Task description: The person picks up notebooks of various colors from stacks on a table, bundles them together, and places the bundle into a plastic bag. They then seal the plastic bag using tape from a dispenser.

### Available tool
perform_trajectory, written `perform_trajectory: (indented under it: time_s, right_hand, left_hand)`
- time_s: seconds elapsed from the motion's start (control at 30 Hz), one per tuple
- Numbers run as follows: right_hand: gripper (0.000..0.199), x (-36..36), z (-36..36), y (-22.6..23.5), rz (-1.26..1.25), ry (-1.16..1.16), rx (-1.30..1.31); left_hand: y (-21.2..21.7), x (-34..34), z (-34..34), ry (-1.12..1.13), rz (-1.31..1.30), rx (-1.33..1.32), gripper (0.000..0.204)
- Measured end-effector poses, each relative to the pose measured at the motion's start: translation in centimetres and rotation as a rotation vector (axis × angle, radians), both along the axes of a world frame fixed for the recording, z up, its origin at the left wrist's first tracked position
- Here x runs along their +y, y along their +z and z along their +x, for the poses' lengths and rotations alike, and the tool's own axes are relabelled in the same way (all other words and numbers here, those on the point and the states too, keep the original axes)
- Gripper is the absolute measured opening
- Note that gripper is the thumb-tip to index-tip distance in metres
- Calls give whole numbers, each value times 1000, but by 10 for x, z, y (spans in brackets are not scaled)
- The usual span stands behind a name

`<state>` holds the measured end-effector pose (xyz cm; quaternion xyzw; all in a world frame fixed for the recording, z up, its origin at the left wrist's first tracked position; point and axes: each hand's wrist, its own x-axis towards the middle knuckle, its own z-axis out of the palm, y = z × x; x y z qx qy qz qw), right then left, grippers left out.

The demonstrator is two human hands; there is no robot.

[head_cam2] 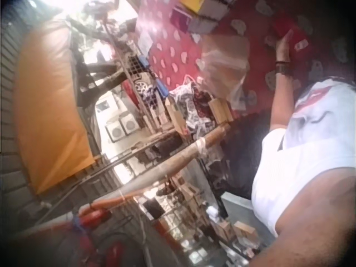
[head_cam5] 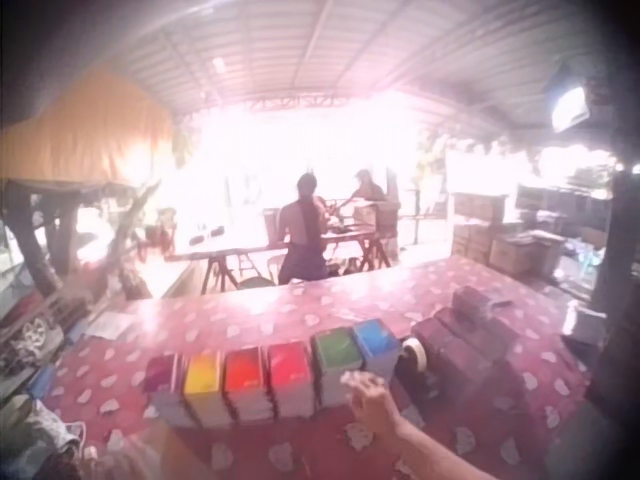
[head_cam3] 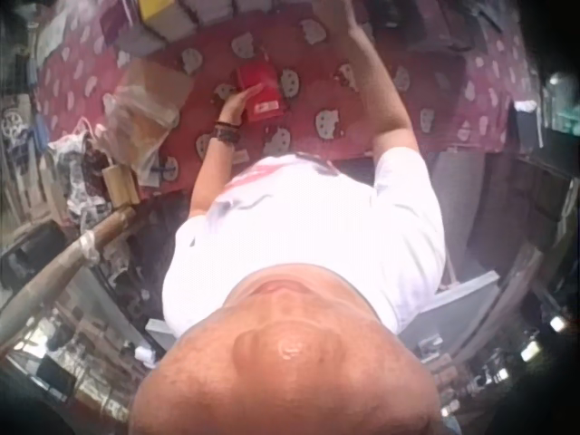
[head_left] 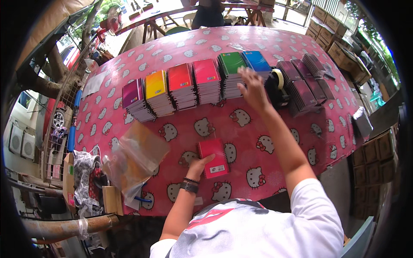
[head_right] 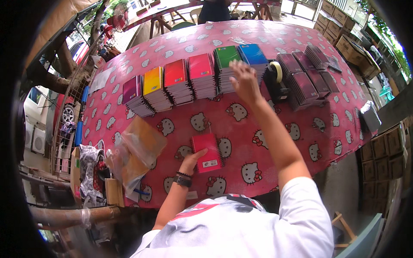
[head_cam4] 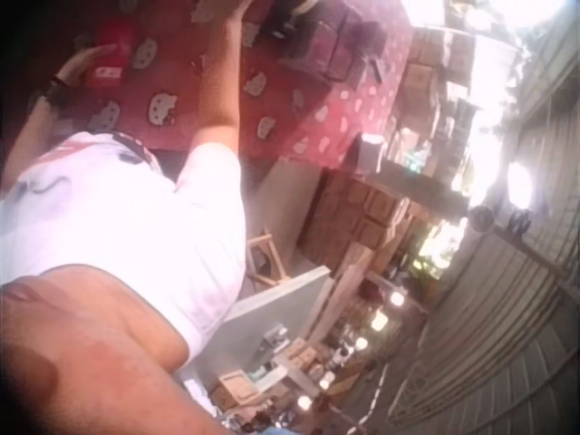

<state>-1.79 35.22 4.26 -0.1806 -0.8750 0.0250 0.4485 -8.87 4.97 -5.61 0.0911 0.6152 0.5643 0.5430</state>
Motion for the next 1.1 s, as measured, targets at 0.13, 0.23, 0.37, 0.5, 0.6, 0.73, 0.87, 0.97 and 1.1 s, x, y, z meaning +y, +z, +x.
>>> perform_trajectory:
  time_s: [0.13, 0.23, 0.37, 0.5, 0.6, 0.73, 0.87, 0.97, 1.1]
  right_hand:
    - [23, 58, -22, -2, 147, -150, -263]
    - [11, 59, -27, 7, 159, -141, -415]
    - [11, 11, 4, 50, -68, 72, 183]
    - [24, -46, 43, 56, -804, 402, -47]
    - [36, -81, 45, 20, -1235, 505, -31]
    - [56, -134, 65, -29, -1467, 423, 236]
    - [43, -200, 85, -51, -1574, 255, -71]
    - [17, -196, 87, -29, -1303, 392, -694]
    - [7, -101, 70, -17, -945, 388, -178]
  left_hand:
    - [-1, 9, 2, 36, 32, -21, 49]
    - [-16, -2, 0, 136, 77, -170, 51]
    - [-18, -5, -5, 85, 39, -174, 52]
    - [-21, -8, -10, 35, 67, -115, 48]
    - [-22, -5, -10, 71, 117, -64, 54]
    - [-13, -4, -3, 244, 314, -386, 58]
    - [-10, -8, -1, 159, 322, -354, 51]
    - [-31, -16, -6, 105, 254, -183, 43]
    - [-21, -12, 1, 132, 218, -120, 36]
